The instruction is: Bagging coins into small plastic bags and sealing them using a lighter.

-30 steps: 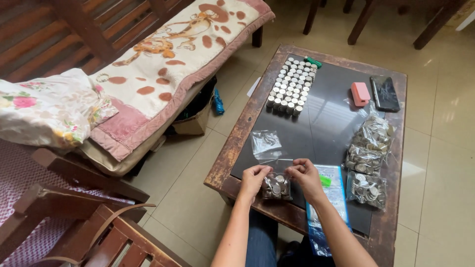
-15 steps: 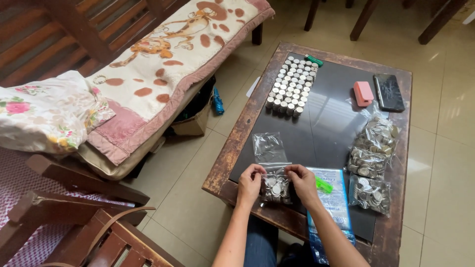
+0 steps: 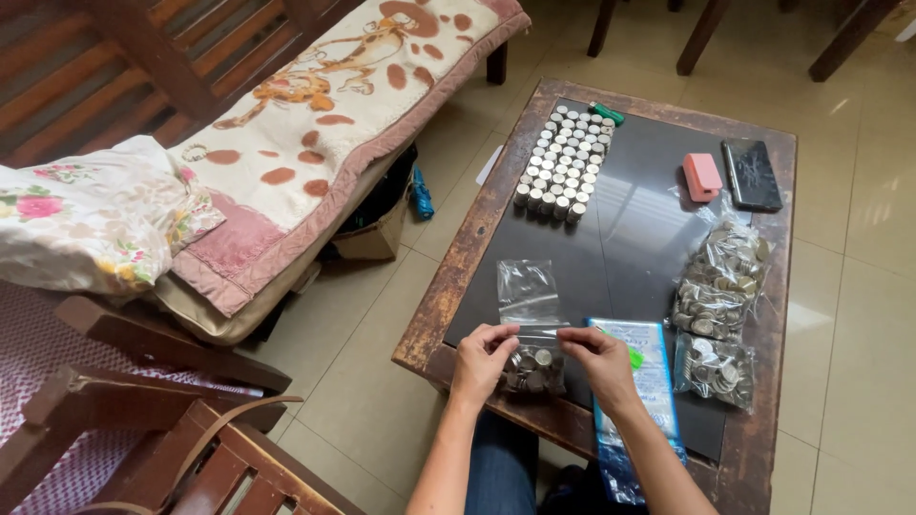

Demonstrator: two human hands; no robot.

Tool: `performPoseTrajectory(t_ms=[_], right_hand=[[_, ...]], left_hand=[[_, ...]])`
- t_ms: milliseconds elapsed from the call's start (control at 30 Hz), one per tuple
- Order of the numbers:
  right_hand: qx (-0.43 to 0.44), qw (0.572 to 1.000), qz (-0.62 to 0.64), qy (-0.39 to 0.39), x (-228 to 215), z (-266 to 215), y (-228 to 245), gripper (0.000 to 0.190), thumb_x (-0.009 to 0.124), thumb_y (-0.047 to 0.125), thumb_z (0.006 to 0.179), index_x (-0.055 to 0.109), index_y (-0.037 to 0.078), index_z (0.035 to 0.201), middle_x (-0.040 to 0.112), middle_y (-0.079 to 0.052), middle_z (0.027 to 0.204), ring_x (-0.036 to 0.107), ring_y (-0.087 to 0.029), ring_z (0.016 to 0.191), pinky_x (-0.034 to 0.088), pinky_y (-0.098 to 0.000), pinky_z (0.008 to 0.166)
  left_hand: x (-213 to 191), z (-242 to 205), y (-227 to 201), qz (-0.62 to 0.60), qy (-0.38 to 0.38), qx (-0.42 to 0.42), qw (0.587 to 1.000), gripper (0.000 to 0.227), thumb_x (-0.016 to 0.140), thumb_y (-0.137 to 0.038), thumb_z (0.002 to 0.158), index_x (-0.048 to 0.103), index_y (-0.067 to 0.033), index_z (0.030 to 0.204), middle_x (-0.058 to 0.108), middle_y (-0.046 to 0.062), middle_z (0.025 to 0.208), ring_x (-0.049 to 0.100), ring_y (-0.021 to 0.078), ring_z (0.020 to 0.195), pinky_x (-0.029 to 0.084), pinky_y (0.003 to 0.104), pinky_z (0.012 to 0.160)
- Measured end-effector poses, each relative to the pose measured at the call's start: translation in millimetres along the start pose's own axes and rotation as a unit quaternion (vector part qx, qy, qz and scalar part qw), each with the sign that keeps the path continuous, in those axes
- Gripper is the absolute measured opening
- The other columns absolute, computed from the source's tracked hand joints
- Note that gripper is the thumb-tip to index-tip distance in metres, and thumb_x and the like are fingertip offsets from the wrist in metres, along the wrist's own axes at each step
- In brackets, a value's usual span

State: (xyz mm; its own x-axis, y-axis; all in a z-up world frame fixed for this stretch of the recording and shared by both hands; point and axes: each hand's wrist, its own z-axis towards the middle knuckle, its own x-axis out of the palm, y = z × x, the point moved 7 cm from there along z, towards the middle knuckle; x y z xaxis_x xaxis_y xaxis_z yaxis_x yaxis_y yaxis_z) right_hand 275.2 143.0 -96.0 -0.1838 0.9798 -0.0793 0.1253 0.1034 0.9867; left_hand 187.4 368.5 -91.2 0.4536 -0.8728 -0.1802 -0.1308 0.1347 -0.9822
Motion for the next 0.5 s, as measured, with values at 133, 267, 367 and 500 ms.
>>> performPoseTrajectory(t_ms=[133, 267, 367, 500], right_hand=[[0.032, 0.999, 0.001, 0.004, -11.2, -34.0, 19.8, 0.022, 0.085, -0.003, 0.089, 0.092, 0.004, 0.109, 0.087, -0.014, 0.101, 0.077, -0.019, 0.097, 0.065, -0.0363, 0.093], [0.053, 0.999, -0.002, 0.011, -14.4, -50.0, 17.2, 0.019, 0.083, -0.004, 0.091, 0.09, 0.001, 0.108, 0.089, -0.013, 0.107, 0.081, -0.023, 0.105, 0.066, -0.0349, 0.1], [0.035, 0.998, -0.046, 0.028, -12.8, -63.5, 31.0, 0.019, 0.084, 0.003, 0.093, 0.092, 0.005, 0.11, 0.089, -0.01, 0.109, 0.079, -0.019, 0.106, 0.063, -0.0328, 0.097], [0.018, 0.998, -0.047, 0.023, -11.3, -69.8, 23.8, 0.02, 0.085, 0.005, 0.092, 0.093, 0.007, 0.109, 0.088, -0.007, 0.107, 0.077, -0.018, 0.108, 0.06, -0.0335, 0.098]], left_hand=[[-4.5, -27.0, -32.1, 0.029, 0.012, -0.002, 1.0, 0.02, 0.087, -0.017, 0.093, 0.092, -0.0204, 0.111, 0.083, -0.003, 0.102, 0.081, 0.0118, 0.096, 0.064, 0.027, 0.087], [-5.5, -47.1, -38.2, 0.017, 0.019, 0.0, 1.0, 0.018, 0.082, -0.015, 0.097, 0.091, -0.0143, 0.113, 0.083, -0.003, 0.107, 0.08, 0.0112, 0.102, 0.062, 0.024, 0.091], [-8.7, -53.1, -38.7, 0.028, 0.021, 0.032, 0.999, 0.019, 0.082, -0.011, 0.095, 0.09, -0.0144, 0.112, 0.084, -0.001, 0.108, 0.082, 0.0134, 0.103, 0.064, 0.026, 0.096], [-12.0, -63.6, -42.7, 0.046, 0.039, 0.027, 0.998, 0.017, 0.081, -0.013, 0.096, 0.09, -0.0159, 0.11, 0.082, -0.001, 0.107, 0.081, 0.0139, 0.102, 0.063, 0.026, 0.096]])
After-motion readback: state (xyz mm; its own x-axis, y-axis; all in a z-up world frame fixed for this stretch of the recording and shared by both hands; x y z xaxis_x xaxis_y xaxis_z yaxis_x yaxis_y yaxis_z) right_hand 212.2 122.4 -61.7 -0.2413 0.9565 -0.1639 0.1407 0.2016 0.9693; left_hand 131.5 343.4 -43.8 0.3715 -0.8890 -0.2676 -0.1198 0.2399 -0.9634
